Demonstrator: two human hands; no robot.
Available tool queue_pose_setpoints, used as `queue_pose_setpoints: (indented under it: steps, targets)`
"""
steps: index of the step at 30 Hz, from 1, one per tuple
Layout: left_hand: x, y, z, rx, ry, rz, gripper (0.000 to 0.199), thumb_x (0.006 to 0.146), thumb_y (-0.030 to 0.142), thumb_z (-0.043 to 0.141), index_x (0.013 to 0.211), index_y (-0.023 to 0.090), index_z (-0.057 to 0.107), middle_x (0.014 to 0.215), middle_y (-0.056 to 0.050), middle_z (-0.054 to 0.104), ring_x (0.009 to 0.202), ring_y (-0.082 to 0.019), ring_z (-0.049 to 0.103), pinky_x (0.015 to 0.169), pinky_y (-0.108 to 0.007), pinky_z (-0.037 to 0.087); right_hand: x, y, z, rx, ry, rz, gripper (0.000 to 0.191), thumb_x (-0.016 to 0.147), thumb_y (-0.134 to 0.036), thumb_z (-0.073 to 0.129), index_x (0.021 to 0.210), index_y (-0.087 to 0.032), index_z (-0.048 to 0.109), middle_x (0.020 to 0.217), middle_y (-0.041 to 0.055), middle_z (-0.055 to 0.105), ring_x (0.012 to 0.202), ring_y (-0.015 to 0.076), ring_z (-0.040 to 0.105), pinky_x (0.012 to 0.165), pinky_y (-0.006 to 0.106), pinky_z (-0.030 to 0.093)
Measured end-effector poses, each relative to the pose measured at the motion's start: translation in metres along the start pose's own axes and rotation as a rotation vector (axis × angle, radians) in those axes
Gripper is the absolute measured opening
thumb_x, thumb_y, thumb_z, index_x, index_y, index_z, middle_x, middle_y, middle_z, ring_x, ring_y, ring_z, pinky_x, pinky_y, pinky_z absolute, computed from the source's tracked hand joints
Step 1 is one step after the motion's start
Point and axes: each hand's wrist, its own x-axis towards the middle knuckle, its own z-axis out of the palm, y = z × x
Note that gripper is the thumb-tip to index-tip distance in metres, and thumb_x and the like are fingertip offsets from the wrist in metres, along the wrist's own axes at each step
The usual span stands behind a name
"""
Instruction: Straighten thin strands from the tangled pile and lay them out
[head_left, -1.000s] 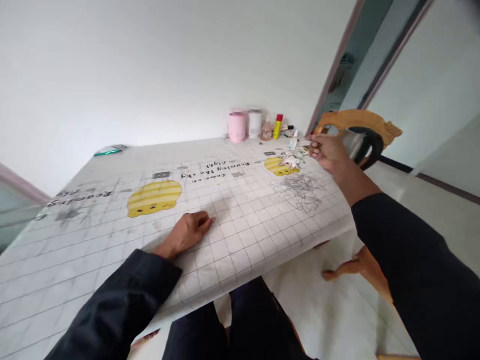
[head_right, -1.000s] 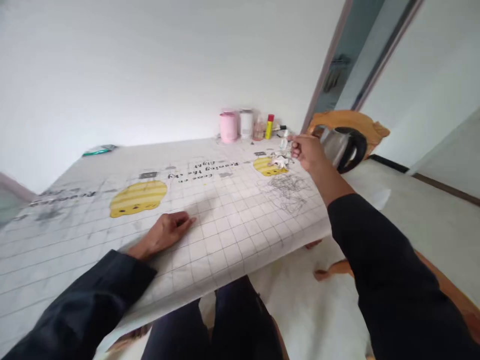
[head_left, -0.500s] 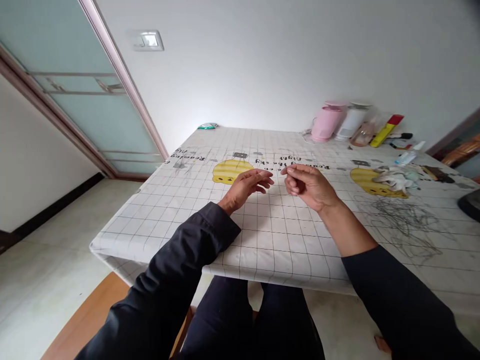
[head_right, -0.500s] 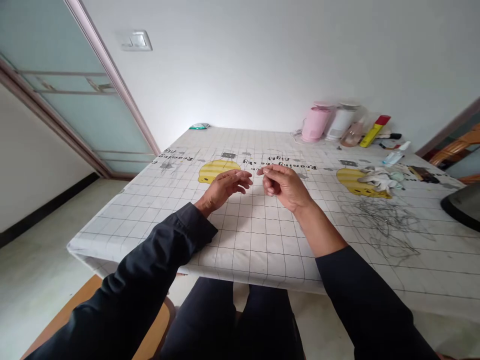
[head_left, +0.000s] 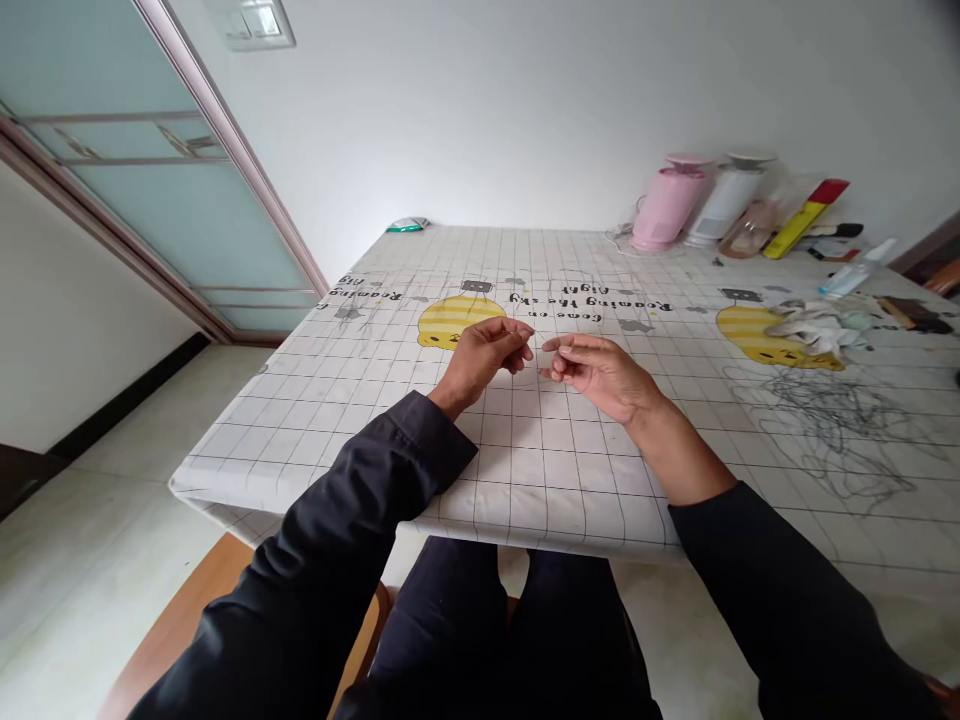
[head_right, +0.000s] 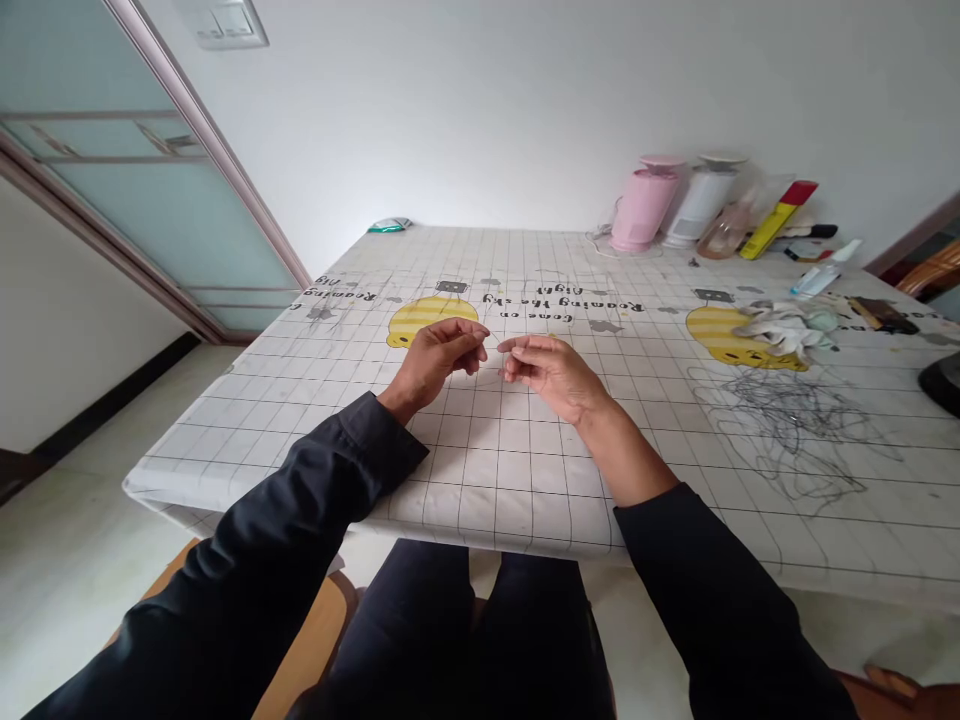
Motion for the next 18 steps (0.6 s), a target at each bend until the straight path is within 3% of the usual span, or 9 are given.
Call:
queue_pose_setpoints:
  steps: [4,9,12,15,18]
  targets:
    - [0.002,0.000,-0.005,-0.007,0.096,0.033,0.021,0.098,0.035,0.084,0.093,0.016,0.074,0.080,-0.004,0.075,0.061,-0.010,0.062,0.058,-0.024,0.050,-0.001,0.001,-0.001,0.056,0.035,0.001,0.021,0.080,-0.035,0.094,0.095,-0.021,0.087,0.083,0.0050,0.072,0.092,0.0257,0.073,0.111,0.052,0.055]
    - [0.002,0.001,0.000,0.106,0.256,0.121,0.019,0.100,0.033,0.081,0.093,0.017,0.073,0.078,-0.004,0.076,0.058,-0.010,0.061,0.055,-0.024,0.048,0.000,0.007,0.001,0.071,0.040,-0.033,0.026,0.087,-0.046,0.090,0.098,-0.023,0.088,0.106,0.0103,0.081,0.106,0.0291,0.075,0.112,0.051,0.056]
    - [0.000,-0.001,0.005,0.165,0.292,0.146,0.018,0.101,0.032,0.079,0.094,0.017,0.073,0.076,-0.004,0.076,0.057,-0.010,0.060,0.053,-0.024,0.047,0.001,0.010,0.005,0.034,0.039,-0.070,0.033,0.090,-0.053,0.090,0.102,-0.022,0.087,0.110,0.0117,0.081,0.111,0.0299,0.075,0.111,0.049,0.057]
    - [-0.001,-0.005,0.007,0.212,0.264,0.168,0.019,0.100,0.034,0.078,0.093,0.017,0.073,0.076,-0.004,0.076,0.057,-0.011,0.059,0.053,-0.026,0.046,0.001,0.013,0.012,-0.054,0.060,-0.114,0.035,0.087,-0.053,0.095,0.101,-0.023,0.085,0.106,0.0112,0.081,0.105,0.0280,0.076,0.105,0.048,0.060]
    - [-0.003,-0.010,0.008,0.304,0.221,0.196,0.019,0.101,0.035,0.076,0.093,0.018,0.074,0.074,-0.002,0.073,0.059,-0.012,0.059,0.057,-0.027,0.047,0.001,0.016,0.018,-0.214,0.125,-0.182,0.037,0.088,-0.056,0.093,0.096,-0.022,0.082,0.087,0.0074,0.076,0.081,0.0224,0.071,0.083,0.041,0.062]
